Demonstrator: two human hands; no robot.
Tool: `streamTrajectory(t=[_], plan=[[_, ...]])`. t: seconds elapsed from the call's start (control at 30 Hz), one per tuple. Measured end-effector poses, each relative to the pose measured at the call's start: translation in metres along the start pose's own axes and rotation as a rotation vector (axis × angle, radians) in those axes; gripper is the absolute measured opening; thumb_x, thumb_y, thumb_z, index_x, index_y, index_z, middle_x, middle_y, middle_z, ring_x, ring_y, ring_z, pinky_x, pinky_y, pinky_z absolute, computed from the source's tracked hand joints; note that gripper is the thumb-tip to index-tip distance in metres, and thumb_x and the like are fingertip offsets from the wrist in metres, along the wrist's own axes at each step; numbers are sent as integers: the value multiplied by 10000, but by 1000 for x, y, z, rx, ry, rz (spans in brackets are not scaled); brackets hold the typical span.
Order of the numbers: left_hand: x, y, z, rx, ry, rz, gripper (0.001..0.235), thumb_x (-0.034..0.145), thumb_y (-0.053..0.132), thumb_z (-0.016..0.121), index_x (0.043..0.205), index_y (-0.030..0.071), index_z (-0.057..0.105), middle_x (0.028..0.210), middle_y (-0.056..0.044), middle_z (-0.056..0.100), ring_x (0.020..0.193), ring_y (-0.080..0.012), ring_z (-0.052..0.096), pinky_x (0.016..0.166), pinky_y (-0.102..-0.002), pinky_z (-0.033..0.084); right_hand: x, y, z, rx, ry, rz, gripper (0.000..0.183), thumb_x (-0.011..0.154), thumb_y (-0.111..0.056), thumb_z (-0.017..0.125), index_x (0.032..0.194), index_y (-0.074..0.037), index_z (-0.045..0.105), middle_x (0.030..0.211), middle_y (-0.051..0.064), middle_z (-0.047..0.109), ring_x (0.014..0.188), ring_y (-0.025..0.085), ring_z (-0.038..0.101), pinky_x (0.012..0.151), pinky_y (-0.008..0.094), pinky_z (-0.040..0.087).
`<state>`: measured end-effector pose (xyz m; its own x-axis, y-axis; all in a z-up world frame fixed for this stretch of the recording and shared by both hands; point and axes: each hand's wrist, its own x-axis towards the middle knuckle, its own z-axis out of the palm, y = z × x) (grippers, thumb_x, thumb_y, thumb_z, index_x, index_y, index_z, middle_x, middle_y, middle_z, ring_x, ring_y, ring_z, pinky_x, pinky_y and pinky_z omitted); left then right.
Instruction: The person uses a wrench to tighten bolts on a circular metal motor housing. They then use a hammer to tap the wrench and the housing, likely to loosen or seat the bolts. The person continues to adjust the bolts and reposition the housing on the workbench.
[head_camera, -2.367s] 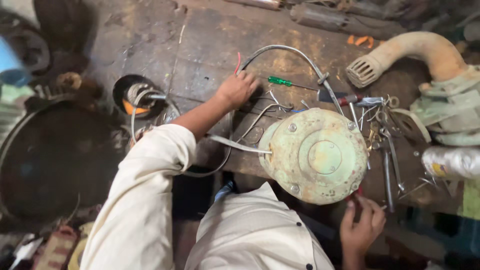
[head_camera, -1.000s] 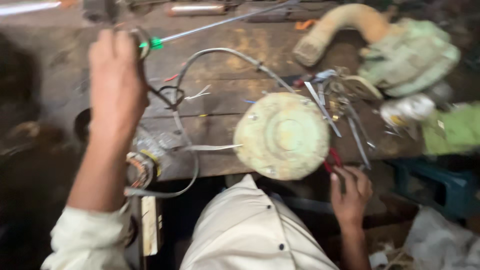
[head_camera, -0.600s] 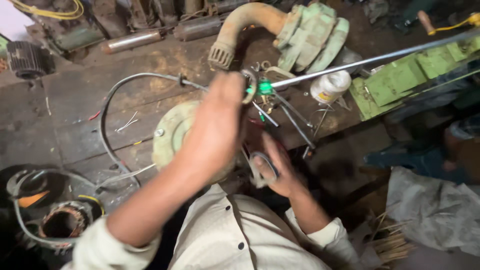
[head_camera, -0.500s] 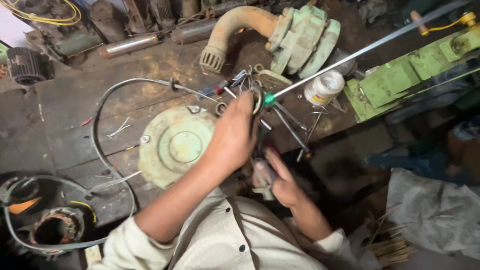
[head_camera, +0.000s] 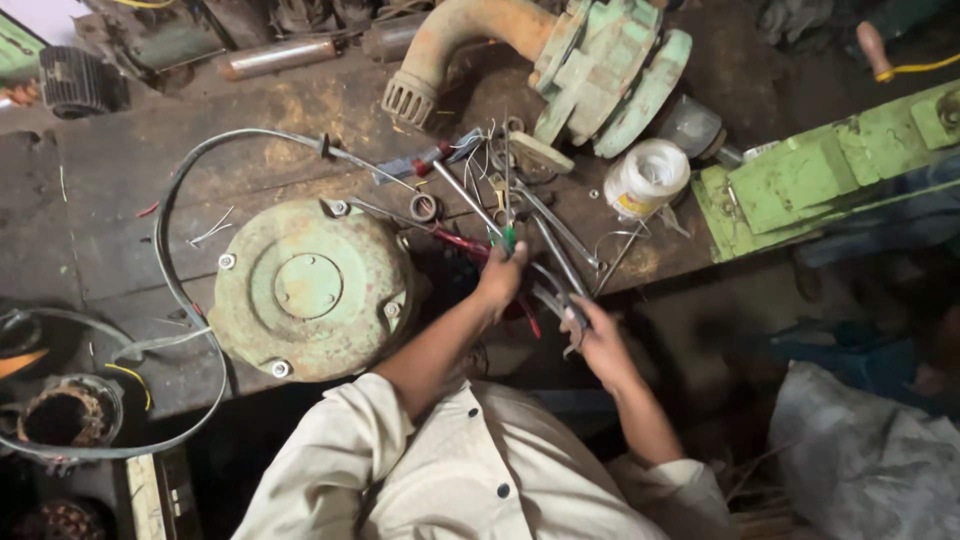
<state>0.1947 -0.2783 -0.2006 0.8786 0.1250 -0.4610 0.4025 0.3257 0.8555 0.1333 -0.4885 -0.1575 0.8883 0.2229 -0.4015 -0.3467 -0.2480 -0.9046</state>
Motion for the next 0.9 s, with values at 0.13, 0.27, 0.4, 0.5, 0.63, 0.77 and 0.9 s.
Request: streamTrajectory(t=[0.13,0.27,0.4,0.5,0.63,0.77,0.9], plan=[[-19,78,10,403,-137,84,598,927,438,715,1321,16,559,1309,-212,643,1224,-293,615,1059,-413,469,60,-7,-26,-32,178,76,385,1062,-261,581,1410,-100,608,963,11,650,746,111,509,605,275,410],[-119,155,2,693,-243,815,604,933,327,714,1379,-39,532,1274,-302,609,1186,-456,590,1025,-485,471,113,-3,-48,-204,280,-199,467,1041,-160,495,1496,-60,531,1279,109,645,1089,206,563,936,347,457],[-226,222,-72,694,-557,821,256,1018,251,659,1204,82,708,1125,-118,734,1071,-307,713,970,-402,560,145,-10,-51,-486,334,-366,615,985,-80,565,1566,-7,380,1539,257,480,1422,374,453,1172,441,328],[-269,252,-147,593,-494,878,165,1022,216,683,1097,84,746,1021,-67,776,949,-236,757,883,-355,596,123,-20,-46,-794,495,-447,659,907,-86,681,1519,25,462,1465,351,463,1327,510,426,1084,523,334],[-264,260,-243,489,221,545,159,958,161,672,1028,29,726,798,-54,753,726,-117,743,658,-285,599,81,-51,3,-742,567,-562,409,955,-105,651,1354,-26,604,1330,244,575,1237,426,558,1071,509,442],[-197,251,-317,540,566,618,168,1117,161,639,1106,7,705,871,-113,718,812,-141,661,743,-288,527,45,-73,77,-902,323,-840,287,952,-113,678,1235,-69,662,1279,144,613,1221,363,575,1055,507,439],[-130,237,-354,954,381,649,197,1019,137,639,1183,36,681,998,-137,722,944,-270,706,823,-383,540,9,-83,139,-982,258,-734,378,885,-133,702,1261,-102,680,1281,136,613,1183,358,549,963,511,431]])
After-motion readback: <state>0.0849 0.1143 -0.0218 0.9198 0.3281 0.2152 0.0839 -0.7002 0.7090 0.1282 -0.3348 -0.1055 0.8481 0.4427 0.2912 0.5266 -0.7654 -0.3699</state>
